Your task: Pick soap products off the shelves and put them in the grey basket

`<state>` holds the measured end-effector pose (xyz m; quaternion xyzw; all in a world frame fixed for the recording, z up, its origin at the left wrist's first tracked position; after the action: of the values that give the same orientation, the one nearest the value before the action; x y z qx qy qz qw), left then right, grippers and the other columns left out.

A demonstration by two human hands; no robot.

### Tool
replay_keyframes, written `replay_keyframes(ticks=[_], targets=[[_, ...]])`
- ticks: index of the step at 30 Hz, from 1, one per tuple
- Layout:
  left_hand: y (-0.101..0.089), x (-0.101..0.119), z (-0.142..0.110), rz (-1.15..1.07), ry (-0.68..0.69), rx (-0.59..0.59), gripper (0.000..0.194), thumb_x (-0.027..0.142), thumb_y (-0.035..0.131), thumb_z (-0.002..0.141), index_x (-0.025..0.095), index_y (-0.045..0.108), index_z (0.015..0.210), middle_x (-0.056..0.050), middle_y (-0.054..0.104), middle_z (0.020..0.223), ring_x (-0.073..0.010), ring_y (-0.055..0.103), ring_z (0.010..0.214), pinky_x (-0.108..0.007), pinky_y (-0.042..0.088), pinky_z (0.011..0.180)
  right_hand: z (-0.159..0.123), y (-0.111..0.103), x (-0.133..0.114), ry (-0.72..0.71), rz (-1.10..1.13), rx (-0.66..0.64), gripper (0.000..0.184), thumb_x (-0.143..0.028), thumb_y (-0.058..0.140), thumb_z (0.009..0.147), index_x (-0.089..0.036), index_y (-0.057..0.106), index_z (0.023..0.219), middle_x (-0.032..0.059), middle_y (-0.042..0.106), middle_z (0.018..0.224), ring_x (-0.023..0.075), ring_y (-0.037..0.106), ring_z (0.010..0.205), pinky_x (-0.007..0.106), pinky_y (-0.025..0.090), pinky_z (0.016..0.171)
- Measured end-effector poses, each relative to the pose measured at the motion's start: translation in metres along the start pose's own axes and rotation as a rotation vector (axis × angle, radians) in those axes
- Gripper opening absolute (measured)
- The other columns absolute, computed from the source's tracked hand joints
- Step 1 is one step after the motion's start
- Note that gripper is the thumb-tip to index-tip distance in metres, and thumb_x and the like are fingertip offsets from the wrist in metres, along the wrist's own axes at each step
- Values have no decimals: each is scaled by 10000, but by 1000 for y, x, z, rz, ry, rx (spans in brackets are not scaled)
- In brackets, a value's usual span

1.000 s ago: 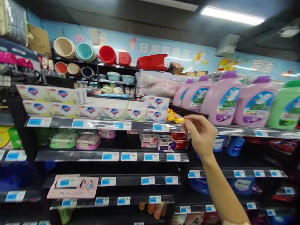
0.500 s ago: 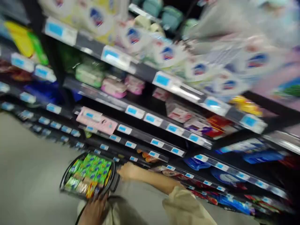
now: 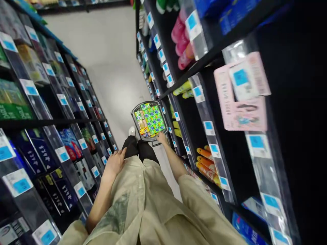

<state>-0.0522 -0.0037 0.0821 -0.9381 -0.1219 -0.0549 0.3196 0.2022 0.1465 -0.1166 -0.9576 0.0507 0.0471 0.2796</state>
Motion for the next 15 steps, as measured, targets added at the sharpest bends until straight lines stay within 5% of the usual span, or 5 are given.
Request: replay_keyframes(ticks=[6, 11, 15], targets=[[49, -3, 32, -108, 40, -46, 616, 244, 547, 1058, 98, 401, 1639, -201, 624, 1500, -346, 610, 1338, -468, 513, 1100, 74, 88, -20, 177, 191, -24, 662, -494, 583, 1026, -54, 497, 1514, 232, 699, 1366, 302, 673, 1283, 336, 536, 1017], [127, 0, 49, -212, 121, -150, 540, 279, 541, 1063, 159, 509, 1588, -164, 636, 1516, -326, 627, 1355, -477, 527, 1118, 144, 165, -31, 288, 376, -89, 620, -569, 501, 1046, -87, 574, 1428, 191, 756, 1196, 267, 755, 1044, 350, 611, 877], [186, -36, 48, -227, 47, -188, 532, 316, 523, 1065, 172, 531, 1578, -159, 647, 1514, -330, 633, 1375, -491, 537, 1131, 205, 223, -42, 341, 493, -182, 707, -672, 376, 1060, -70, 639, 1321, 129, 773, 971, 195, 751, 767, 278, 609, 667]])
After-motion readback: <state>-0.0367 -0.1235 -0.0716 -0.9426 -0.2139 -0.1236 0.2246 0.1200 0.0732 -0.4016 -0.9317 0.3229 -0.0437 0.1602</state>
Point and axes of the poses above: each hand's wrist, its own z-axis towards the middle knuckle, its own y-axis out of the palm, x = y × z, the point moved 8 cm from there along z, towards the middle knuckle
